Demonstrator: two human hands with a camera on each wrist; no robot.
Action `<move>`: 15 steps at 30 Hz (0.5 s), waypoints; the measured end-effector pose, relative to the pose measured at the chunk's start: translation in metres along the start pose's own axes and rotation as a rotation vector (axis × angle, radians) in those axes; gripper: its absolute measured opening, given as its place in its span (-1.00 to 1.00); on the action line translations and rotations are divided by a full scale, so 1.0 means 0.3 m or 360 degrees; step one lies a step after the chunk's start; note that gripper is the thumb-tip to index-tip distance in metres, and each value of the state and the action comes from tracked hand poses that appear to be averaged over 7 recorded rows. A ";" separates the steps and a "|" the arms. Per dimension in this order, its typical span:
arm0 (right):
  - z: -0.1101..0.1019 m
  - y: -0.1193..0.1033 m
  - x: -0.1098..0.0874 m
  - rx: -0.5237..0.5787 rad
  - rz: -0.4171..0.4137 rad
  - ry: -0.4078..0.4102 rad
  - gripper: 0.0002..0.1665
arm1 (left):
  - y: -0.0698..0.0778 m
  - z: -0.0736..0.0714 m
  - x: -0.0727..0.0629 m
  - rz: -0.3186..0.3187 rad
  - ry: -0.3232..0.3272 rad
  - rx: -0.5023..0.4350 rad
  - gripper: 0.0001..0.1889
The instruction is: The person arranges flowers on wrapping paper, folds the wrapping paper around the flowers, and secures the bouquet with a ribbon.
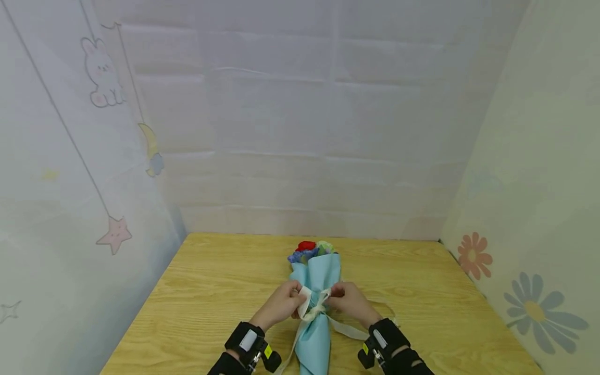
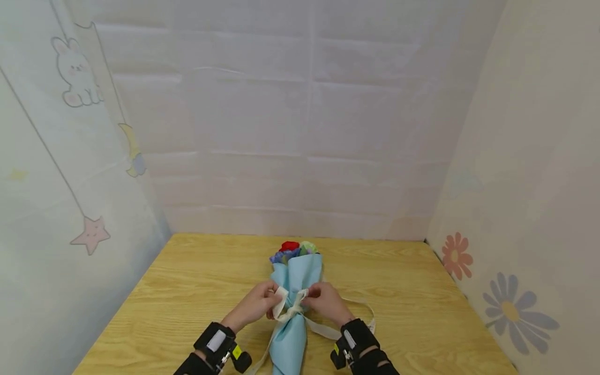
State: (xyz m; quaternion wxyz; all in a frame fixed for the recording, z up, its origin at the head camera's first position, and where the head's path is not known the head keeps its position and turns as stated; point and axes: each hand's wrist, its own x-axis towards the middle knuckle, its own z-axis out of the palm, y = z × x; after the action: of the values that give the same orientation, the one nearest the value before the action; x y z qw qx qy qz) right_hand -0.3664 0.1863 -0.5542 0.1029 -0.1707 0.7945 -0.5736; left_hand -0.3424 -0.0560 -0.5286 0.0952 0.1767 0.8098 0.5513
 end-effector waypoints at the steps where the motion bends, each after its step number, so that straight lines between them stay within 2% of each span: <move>1: -0.001 -0.001 0.001 0.0056 0.0023 0.0018 -0.78 | 0.000 0.000 0.000 -0.0003 -0.0002 0.0007 -0.88; 7: -0.029 -0.012 0.014 0.0592 0.0159 0.0232 -0.79 | -0.006 -0.008 -0.009 -0.0027 0.0020 0.0038 -0.90; 10: -0.041 -0.008 0.017 0.0800 0.0179 0.0257 -0.75 | -0.011 -0.011 -0.013 -0.0022 0.0018 0.0030 -0.90; 12: -0.046 -0.006 0.017 0.0821 0.0172 0.0211 -0.67 | -0.013 -0.013 -0.014 -0.0021 0.0015 0.0025 -0.90; 15: -0.048 -0.007 0.019 0.0633 0.0121 0.0167 -0.62 | -0.014 -0.017 -0.016 -0.0026 0.0016 0.0015 -0.88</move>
State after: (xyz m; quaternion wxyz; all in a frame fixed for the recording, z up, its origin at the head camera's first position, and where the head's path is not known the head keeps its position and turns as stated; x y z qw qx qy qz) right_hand -0.3763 0.1960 -0.5475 0.1145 -0.0869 0.6758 -0.7229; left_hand -0.3405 -0.0635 -0.5307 0.0947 0.1678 0.8142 0.5476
